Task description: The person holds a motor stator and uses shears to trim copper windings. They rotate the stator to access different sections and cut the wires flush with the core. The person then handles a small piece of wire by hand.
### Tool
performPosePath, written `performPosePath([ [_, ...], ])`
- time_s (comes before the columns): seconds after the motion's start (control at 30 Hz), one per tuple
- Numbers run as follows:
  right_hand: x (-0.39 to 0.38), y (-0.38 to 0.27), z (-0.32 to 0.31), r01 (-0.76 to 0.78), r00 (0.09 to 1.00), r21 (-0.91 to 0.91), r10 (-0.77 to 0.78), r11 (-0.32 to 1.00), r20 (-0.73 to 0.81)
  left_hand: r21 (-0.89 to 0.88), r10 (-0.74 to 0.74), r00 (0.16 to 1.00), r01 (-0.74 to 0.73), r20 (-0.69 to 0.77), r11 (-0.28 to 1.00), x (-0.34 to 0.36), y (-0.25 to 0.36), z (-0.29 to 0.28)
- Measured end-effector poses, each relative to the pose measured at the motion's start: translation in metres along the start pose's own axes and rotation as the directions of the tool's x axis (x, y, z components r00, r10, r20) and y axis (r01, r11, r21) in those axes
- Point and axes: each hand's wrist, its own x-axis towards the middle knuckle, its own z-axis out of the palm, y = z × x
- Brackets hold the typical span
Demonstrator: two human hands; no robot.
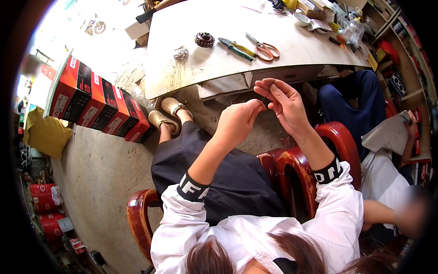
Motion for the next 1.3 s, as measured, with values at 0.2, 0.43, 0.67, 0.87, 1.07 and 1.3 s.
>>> performPosePath([
  [0.2,-0.002,0.001,-0.001,-0.151,0.987,0.292,0.161,0.944,-0.009,0.242,0.021,0.986,-0.061,0.164,0.968,0.0,0.003,-0.002],
  [0.43,-0.001,-0.004,0.007,0.078,0.996,-0.23,-0.084,0.97,-0.017,0.067,0.026,0.999,-0.024,-0.032,0.997,0.0,0.003,0.0],
  [0.67,-0.002,-0.002,0.0,0.44,0.88,-0.762,-0.398,0.475,0.26,-0.481,-0.294,0.898,0.426,0.327,0.767,0.004,0.014,-0.022],
  [0.87,-0.001,-0.008,-0.004,0.56,0.805,-0.828,-0.251,0.019,0.538,-0.353,-0.318,0.896,0.419,0.31,0.837,0.011,0.001,-0.044],
  [1.07,-0.005,-0.016,-0.005,0.276,0.942,-0.825,0.035,0.493,0.335,-0.369,-0.209,0.964,0.256,0.162,0.893,0.017,-0.004,-0.046],
  [1.3,-0.007,-0.026,-0.004,-0.05,0.907,-0.409,0.213,0.911,0.363,-0.616,-0.158,0.975,0.222,0.158,0.756,0.014,-0.034,-0.024],
])
